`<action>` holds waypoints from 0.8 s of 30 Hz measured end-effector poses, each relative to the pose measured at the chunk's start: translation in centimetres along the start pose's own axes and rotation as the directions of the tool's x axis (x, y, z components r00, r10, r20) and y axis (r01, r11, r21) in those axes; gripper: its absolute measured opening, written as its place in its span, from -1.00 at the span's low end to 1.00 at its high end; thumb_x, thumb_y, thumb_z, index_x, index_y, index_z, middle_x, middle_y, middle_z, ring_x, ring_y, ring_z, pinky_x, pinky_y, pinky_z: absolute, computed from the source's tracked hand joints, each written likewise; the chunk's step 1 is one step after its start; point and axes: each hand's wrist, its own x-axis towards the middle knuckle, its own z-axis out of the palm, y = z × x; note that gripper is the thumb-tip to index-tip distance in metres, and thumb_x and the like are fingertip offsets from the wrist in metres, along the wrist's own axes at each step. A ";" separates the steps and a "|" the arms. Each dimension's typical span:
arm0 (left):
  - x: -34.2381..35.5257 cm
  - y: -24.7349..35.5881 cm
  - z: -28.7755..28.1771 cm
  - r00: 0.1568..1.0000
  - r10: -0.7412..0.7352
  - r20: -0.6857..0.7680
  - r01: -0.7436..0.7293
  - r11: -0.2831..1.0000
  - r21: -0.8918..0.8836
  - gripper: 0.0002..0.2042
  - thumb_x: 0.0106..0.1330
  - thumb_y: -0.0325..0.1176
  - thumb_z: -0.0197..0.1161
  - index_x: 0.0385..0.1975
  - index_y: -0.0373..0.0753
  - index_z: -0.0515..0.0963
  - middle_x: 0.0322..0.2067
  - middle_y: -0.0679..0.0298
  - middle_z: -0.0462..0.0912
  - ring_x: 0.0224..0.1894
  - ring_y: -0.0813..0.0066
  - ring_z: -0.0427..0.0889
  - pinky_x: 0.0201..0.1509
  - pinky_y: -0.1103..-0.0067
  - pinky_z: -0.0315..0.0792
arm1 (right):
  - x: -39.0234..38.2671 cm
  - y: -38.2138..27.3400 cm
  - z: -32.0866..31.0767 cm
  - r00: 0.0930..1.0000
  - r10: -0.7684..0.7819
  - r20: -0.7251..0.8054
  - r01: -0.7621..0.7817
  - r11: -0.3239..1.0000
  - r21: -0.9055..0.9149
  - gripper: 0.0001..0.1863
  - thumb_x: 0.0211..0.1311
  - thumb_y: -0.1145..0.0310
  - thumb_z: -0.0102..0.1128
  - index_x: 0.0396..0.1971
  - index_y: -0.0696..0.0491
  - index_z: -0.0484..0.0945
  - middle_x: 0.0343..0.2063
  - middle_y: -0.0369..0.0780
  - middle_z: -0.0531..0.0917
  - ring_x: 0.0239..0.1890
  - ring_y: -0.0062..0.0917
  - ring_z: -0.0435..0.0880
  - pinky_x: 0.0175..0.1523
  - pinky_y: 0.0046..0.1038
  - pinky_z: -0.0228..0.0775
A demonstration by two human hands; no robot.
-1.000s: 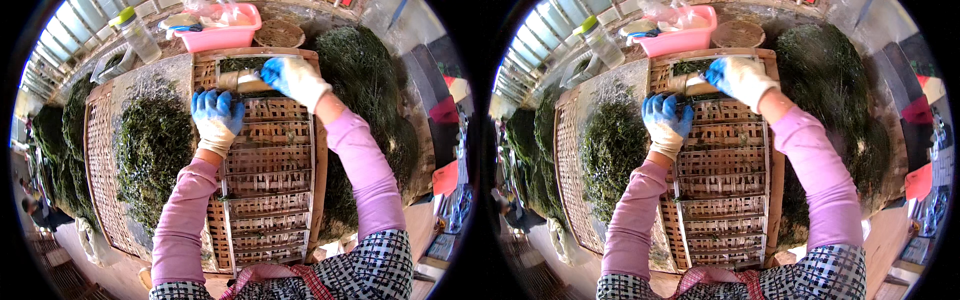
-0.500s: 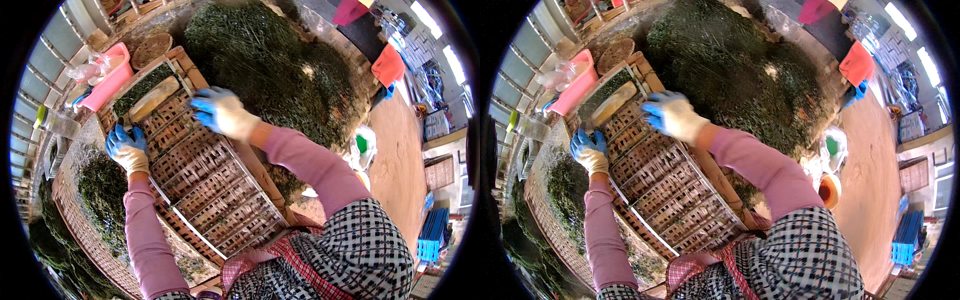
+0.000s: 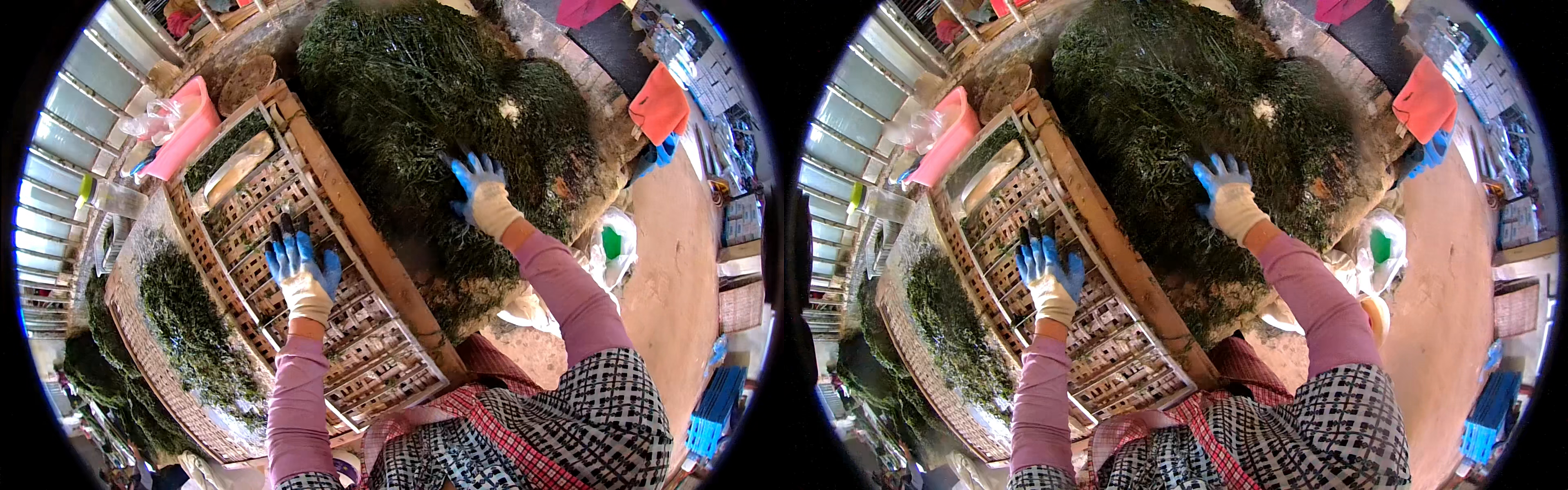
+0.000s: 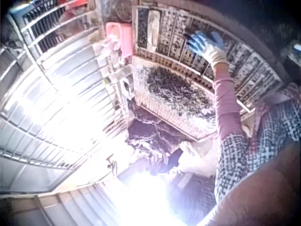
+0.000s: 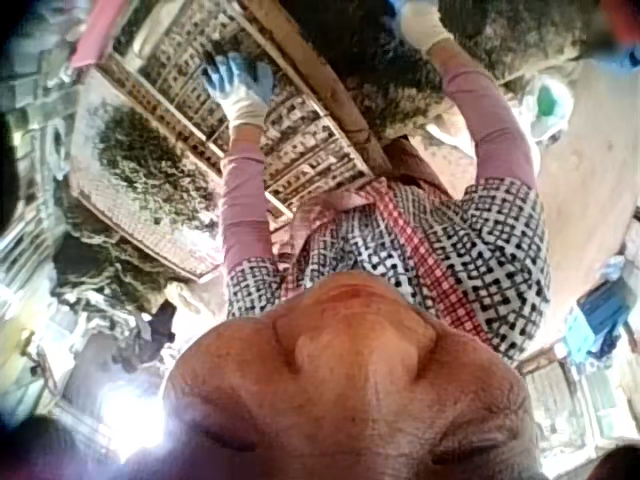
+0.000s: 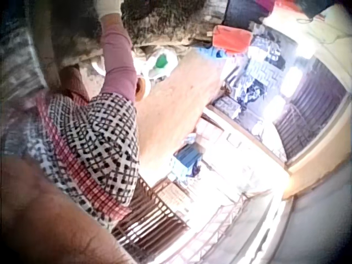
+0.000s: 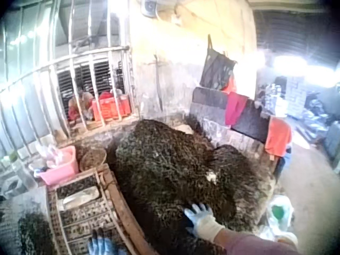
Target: The person picks up handfuls of long green plant material from a large pile and distributes them into different compartments of a wooden tray by hand.
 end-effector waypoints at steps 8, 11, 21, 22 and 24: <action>0.4 0.4 1.0 0.996 -0.023 0.083 0.017 0.998 0.067 -0.36 0.18 -0.04 0.21 0.18 -0.37 0.42 0.28 -0.21 0.34 0.37 -0.19 0.25 0.46 -0.02 0.06 | 9.8 4.4 4.4 0.967 0.087 -0.240 0.178 0.448 0.876 -0.57 0.21 0.18 0.32 0.05 -0.01 0.53 0.05 -0.06 0.58 0.03 -0.17 0.56 0.12 -0.27 0.45; -1.0 -0.3 0.4 0.996 -0.052 0.069 0.045 0.994 0.098 -0.37 0.16 -0.07 0.22 0.17 -0.38 0.43 0.22 -0.25 0.41 0.29 -0.27 0.34 0.42 -0.05 0.12 | 6.3 2.2 -1.1 0.960 -0.007 0.281 -0.242 -0.531 0.812 -0.75 0.32 0.16 0.20 -0.15 -0.01 0.55 -0.32 -0.23 0.56 -0.42 -0.48 0.45 -0.30 -0.41 0.42; 0.4 0.6 -0.1 0.993 -0.072 0.095 0.065 0.995 0.075 -0.37 0.10 -0.15 0.20 0.21 -0.30 0.43 0.32 -0.09 0.34 0.35 -0.13 0.31 0.43 0.04 0.15 | 1.9 6.1 -14.2 0.948 0.008 -0.317 0.316 -0.077 0.945 -0.58 0.10 0.63 0.26 0.03 0.15 0.54 -0.22 -0.36 0.64 -0.26 -0.66 0.53 -0.16 -0.58 0.41; 0.7 0.9 -0.3 0.992 -0.080 0.101 0.073 0.995 0.072 -0.36 0.09 -0.16 0.20 0.22 -0.29 0.43 0.34 -0.06 0.33 0.35 -0.10 0.31 0.43 0.06 0.15 | 1.4 5.6 -16.2 0.923 0.009 -0.384 0.382 -0.113 0.917 -0.56 0.09 0.63 0.27 0.04 0.14 0.54 -0.22 -0.36 0.64 -0.26 -0.64 0.55 -0.15 -0.57 0.42; 0.8 0.8 -0.1 0.995 -0.070 0.071 0.066 0.997 0.049 -0.35 0.07 -0.19 0.21 0.25 -0.25 0.41 0.38 0.04 0.29 0.38 -0.04 0.29 0.43 0.08 0.15 | 1.7 5.9 -19.0 0.878 -0.036 -0.478 0.464 -0.185 0.866 -0.52 0.06 0.63 0.28 0.06 0.12 0.54 -0.15 -0.33 0.65 -0.22 -0.61 0.58 -0.11 -0.55 0.46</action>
